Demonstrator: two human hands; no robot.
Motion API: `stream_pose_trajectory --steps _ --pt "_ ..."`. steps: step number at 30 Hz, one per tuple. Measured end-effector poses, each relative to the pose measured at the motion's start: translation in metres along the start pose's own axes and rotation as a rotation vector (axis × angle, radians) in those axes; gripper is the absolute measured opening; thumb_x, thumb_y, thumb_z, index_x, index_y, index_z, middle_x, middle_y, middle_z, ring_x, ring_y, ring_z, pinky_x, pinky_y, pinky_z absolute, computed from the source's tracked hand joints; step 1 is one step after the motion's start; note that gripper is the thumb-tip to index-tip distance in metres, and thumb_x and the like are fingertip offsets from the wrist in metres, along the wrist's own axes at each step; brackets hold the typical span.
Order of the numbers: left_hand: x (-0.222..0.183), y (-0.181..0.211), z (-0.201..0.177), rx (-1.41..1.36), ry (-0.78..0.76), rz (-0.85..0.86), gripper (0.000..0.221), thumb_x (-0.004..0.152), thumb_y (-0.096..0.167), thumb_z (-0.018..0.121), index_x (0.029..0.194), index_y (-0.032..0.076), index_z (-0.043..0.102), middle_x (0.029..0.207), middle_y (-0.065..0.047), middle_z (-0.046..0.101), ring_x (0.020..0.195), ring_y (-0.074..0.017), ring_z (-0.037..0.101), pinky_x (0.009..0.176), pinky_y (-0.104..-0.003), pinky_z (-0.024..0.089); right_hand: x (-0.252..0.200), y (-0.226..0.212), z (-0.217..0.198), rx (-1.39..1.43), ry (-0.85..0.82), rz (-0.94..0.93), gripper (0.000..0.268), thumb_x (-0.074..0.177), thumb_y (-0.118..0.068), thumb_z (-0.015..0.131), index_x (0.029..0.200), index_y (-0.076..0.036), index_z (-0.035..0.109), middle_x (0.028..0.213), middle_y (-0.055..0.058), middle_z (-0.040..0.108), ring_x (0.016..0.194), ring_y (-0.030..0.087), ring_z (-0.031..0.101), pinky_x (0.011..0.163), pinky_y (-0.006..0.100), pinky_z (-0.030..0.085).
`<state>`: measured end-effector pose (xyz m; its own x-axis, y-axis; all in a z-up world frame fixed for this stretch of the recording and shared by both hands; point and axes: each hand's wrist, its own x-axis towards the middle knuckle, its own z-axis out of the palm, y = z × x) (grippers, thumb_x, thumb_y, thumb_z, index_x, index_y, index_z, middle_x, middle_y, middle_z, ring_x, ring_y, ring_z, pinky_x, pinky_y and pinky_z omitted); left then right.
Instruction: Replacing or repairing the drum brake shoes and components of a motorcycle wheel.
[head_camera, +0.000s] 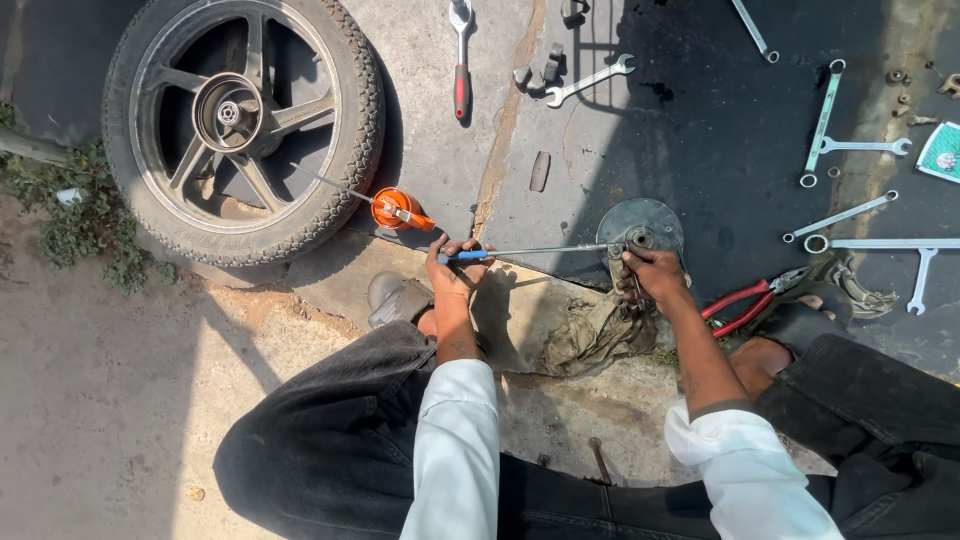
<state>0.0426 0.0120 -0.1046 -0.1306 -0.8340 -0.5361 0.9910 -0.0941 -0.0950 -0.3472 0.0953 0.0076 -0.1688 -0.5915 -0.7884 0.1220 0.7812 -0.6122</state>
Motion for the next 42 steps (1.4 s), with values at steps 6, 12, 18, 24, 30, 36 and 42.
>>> stream_pose_trajectory --steps 6,12,18,24,30,36,42 --pt "-0.013 0.032 0.074 1.272 0.369 -0.455 0.033 0.094 0.034 0.074 0.079 0.006 0.065 0.096 -0.017 0.077 0.088 -0.0304 0.071 0.087 -0.053 0.055 0.008 0.002 -0.005 -0.009 -0.003 -0.004 0.027 0.101 -0.019 0.065 0.124 -0.005 0.071 0.083 0.007 0.07 0.066 0.019 0.07 0.05 0.037 0.058" --pt "-0.022 -0.052 0.081 1.803 0.355 0.604 0.061 0.114 0.049 0.046 0.123 0.0 0.08 0.09 -0.028 0.063 0.094 -0.05 0.063 0.085 -0.05 0.05 0.006 0.001 -0.001 0.015 0.008 0.008 0.027 0.1 -0.019 0.066 0.124 -0.008 0.072 0.08 0.006 0.068 0.063 0.018 0.068 0.049 0.036 0.058" --pt "-0.006 -0.073 0.051 0.366 0.464 0.684 0.047 0.106 0.058 0.047 0.128 0.019 0.06 0.122 -0.005 0.061 0.121 -0.0253 0.059 0.102 -0.047 0.052 0.0 0.003 0.001 -0.003 0.027 -0.01 0.027 0.1 -0.02 0.066 0.125 -0.01 0.072 0.079 0.004 0.067 0.061 0.016 0.066 0.046 0.035 0.056" --pt "0.026 0.005 -0.063 -0.063 -0.391 -0.134 0.031 0.097 0.039 0.059 0.086 0.011 0.068 0.086 -0.009 0.072 0.082 -0.0325 0.069 0.083 -0.052 0.051 -0.007 -0.005 0.003 -0.016 0.042 -0.022 0.028 0.1 -0.018 0.066 0.126 -0.01 0.072 0.078 0.005 0.069 0.059 0.016 0.067 0.044 0.035 0.054" --pt "-0.026 0.025 0.054 0.908 0.608 -0.385 0.038 0.104 0.033 0.056 0.081 0.004 0.065 0.073 -0.01 0.07 0.081 -0.03 0.071 0.088 -0.054 0.053 0.004 0.002 -0.002 0.018 0.038 0.002 0.03 0.099 -0.018 0.067 0.128 -0.009 0.071 0.079 0.007 0.069 0.061 0.018 0.068 0.043 0.035 0.053" --pt "-0.013 -0.011 0.052 2.274 0.116 0.694 0.04 0.107 0.037 0.06 0.1 -0.001 0.072 0.09 -0.017 0.069 0.088 -0.0372 0.066 0.085 -0.051 0.052 0.007 0.003 -0.004 0.012 0.008 0.025 0.03 0.099 -0.02 0.066 0.127 -0.009 0.07 0.081 0.007 0.07 0.063 0.018 0.071 0.044 0.036 0.054" --pt "-0.021 -0.057 0.035 1.424 0.416 0.823 0.05 0.109 0.046 0.046 0.113 0.0 0.067 0.124 -0.019 0.063 0.119 -0.0272 0.055 0.109 -0.04 0.039 0.01 0.002 -0.004 -0.032 0.028 0.008 0.03 0.1 -0.021 0.067 0.126 -0.007 0.071 0.083 0.008 0.071 0.062 0.018 0.068 0.045 0.035 0.054"
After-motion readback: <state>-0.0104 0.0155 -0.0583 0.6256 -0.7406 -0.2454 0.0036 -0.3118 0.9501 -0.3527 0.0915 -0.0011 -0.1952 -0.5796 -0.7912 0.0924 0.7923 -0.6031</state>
